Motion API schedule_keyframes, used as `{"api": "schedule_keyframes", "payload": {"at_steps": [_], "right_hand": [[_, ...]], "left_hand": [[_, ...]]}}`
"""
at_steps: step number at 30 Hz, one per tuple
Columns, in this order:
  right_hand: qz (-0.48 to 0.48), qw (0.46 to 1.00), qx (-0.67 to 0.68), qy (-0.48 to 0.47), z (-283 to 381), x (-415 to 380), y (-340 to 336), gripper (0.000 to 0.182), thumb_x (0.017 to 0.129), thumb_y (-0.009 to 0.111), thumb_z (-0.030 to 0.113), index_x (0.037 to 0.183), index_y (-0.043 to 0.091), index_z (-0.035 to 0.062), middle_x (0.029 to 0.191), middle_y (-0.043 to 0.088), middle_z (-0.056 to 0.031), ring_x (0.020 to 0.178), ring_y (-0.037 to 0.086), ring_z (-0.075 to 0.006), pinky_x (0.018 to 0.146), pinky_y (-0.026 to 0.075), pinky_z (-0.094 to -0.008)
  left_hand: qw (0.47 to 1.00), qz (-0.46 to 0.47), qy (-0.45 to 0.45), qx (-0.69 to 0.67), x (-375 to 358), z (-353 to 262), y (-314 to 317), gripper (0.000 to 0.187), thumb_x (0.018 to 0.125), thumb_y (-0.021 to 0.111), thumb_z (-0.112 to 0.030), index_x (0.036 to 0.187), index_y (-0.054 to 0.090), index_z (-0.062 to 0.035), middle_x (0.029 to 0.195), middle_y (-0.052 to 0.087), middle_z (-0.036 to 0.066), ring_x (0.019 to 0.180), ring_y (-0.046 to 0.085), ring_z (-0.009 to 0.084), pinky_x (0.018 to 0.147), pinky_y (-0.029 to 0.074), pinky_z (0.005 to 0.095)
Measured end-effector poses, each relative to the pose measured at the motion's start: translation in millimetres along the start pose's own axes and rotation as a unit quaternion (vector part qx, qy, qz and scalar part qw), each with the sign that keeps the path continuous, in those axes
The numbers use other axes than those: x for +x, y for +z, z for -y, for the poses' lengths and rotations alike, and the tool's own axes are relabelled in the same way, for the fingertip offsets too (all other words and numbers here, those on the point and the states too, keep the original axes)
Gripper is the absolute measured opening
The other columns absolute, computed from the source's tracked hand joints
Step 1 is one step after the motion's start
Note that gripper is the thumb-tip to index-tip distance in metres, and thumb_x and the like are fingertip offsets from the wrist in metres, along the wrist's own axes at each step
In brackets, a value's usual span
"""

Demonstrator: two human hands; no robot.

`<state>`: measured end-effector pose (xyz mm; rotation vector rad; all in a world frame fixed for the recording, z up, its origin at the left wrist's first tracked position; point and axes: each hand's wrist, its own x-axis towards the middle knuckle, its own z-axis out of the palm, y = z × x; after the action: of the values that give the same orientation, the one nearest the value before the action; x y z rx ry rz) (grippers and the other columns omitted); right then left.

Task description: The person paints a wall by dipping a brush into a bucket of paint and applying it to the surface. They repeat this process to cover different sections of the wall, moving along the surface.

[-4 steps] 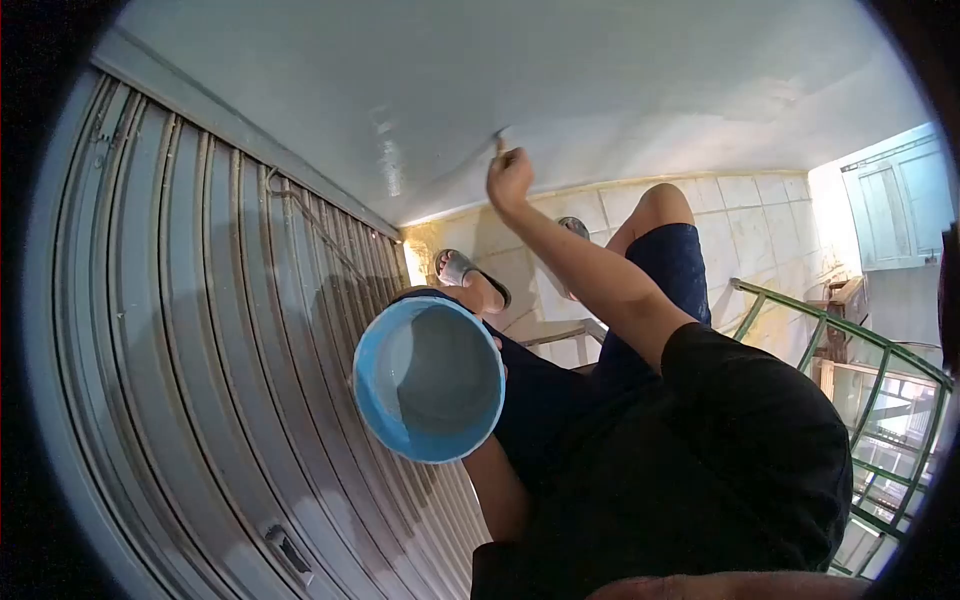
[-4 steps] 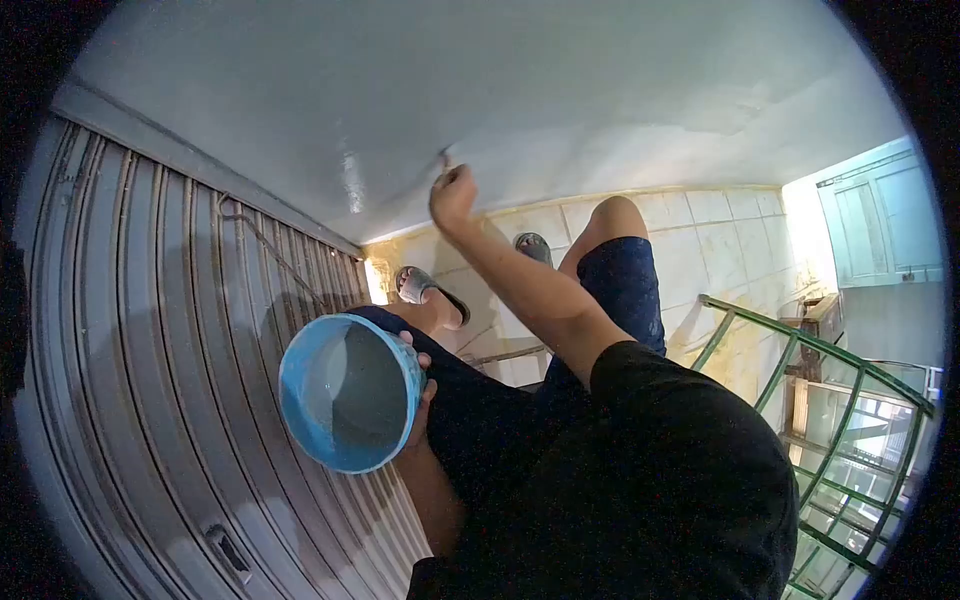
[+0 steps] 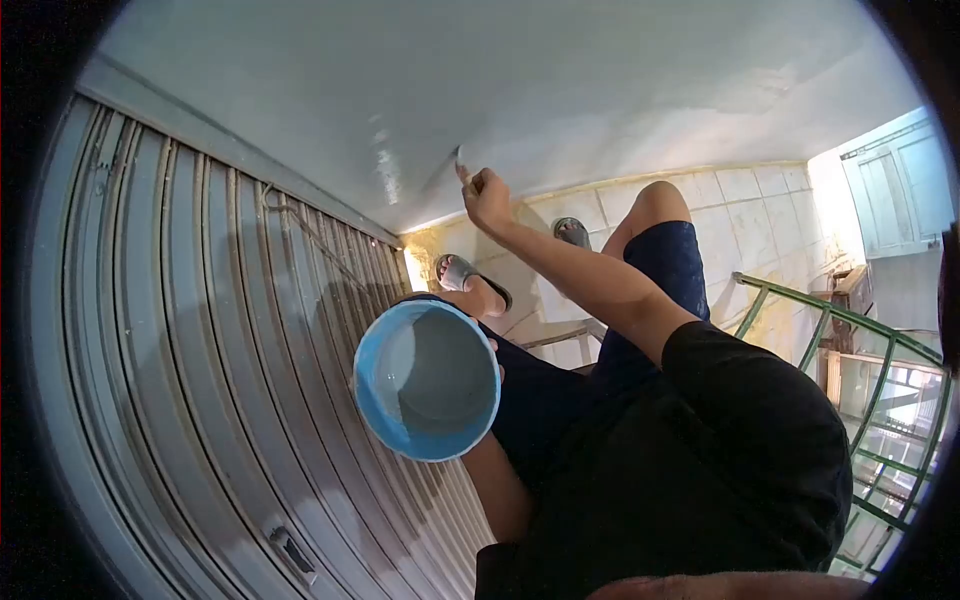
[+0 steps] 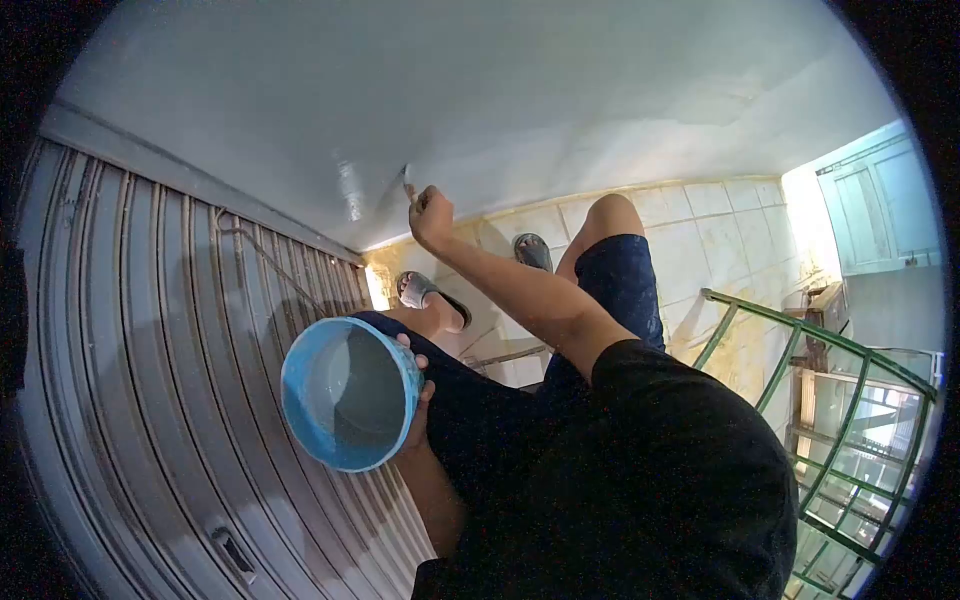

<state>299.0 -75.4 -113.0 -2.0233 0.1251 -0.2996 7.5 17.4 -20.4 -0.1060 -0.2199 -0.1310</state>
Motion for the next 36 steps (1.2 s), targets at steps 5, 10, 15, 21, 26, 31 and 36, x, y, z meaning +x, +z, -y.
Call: {"api": "schedule_keyframes", "payload": {"at_steps": [5,10,15,21,26,31,36], "right_hand": [[0.032,0.999,-0.01,-0.035,-44,57,-75,0.029,0.087,0.075,0.024,0.081,0.062,-0.0008,0.071,0.066,-0.0166,0.064,0.063,-0.0218,0.061,0.05,-0.0383],[-0.028,0.994,-0.105,-0.023,-83,114,-187,0.024,0.084,0.072,0.021,0.082,0.065,-0.0019,0.074,0.067,-0.0231,0.071,0.068,-0.034,0.068,0.053,-0.042],[-0.194,0.965,-0.091,0.149,-107,125,-221,0.033,0.083,0.076,0.029,0.079,0.065,-0.0023,0.073,0.067,-0.0209,0.071,0.067,-0.033,0.069,0.051,-0.0428],[-0.228,0.965,-0.049,0.118,-81,109,-148,0.028,0.086,0.071,0.025,0.079,0.065,-0.0018,0.075,0.066,-0.0256,0.074,0.067,-0.0406,0.072,0.052,-0.0464],[-0.125,0.989,0.014,0.074,-35,71,-85,0.01,0.079,0.063,0.007,0.08,0.063,-0.0024,0.077,0.066,-0.0262,0.074,0.066,-0.0421,0.07,0.052,-0.0467],[0.087,0.995,0.041,-0.032,-4,39,-51,0.012,0.078,0.068,0.01,0.08,0.063,-0.0013,0.073,0.065,-0.0231,0.069,0.066,-0.0352,0.066,0.052,-0.0435],[0.08,0.995,0.057,-0.018,-19,60,-80,0.027,0.084,0.075,0.024,0.079,0.065,-0.0002,0.067,0.065,-0.0155,0.063,0.065,-0.0224,0.061,0.051,-0.0367]], "left_hand": [[0.999,0.005,0.021,0.047,10,16,12,0.071,0.093,0.063,-0.042,0.152,0.035,-0.0137,0.155,0.031,0.024,0.133,0.038,0.0494,0.087,0.048,0.0547],[0.998,-0.032,0.045,0.023,15,24,16,0.072,0.095,0.057,-0.046,0.154,0.032,-0.015,0.156,0.029,0.026,0.133,0.039,0.0503,0.087,0.046,0.0559],[0.998,-0.049,0.03,0.029,16,25,16,0.072,0.094,0.058,-0.047,0.154,0.033,-0.0155,0.156,0.03,0.024,0.132,0.04,0.049,0.088,0.046,0.0553],[0.996,-0.07,0.034,0.049,19,29,15,0.073,0.093,0.059,-0.047,0.153,0.033,-0.0146,0.156,0.031,0.024,0.132,0.041,0.048,0.089,0.046,0.0544],[0.992,-0.098,0.033,0.068,23,34,23,0.073,0.092,0.06,-0.048,0.153,0.035,-0.0146,0.155,0.033,0.023,0.13,0.042,0.047,0.087,0.047,0.0532],[0.992,-0.086,0.034,0.086,26,33,22,0.074,0.089,0.064,-0.049,0.151,0.037,-0.0188,0.155,0.032,0.021,0.127,0.043,0.0445,0.084,0.048,0.0505],[0.992,-0.093,0.025,0.076,33,32,17,0.077,0.087,0.066,-0.052,0.151,0.038,-0.0198,0.156,0.03,0.02,0.128,0.042,0.0446,0.084,0.048,0.05]]}}
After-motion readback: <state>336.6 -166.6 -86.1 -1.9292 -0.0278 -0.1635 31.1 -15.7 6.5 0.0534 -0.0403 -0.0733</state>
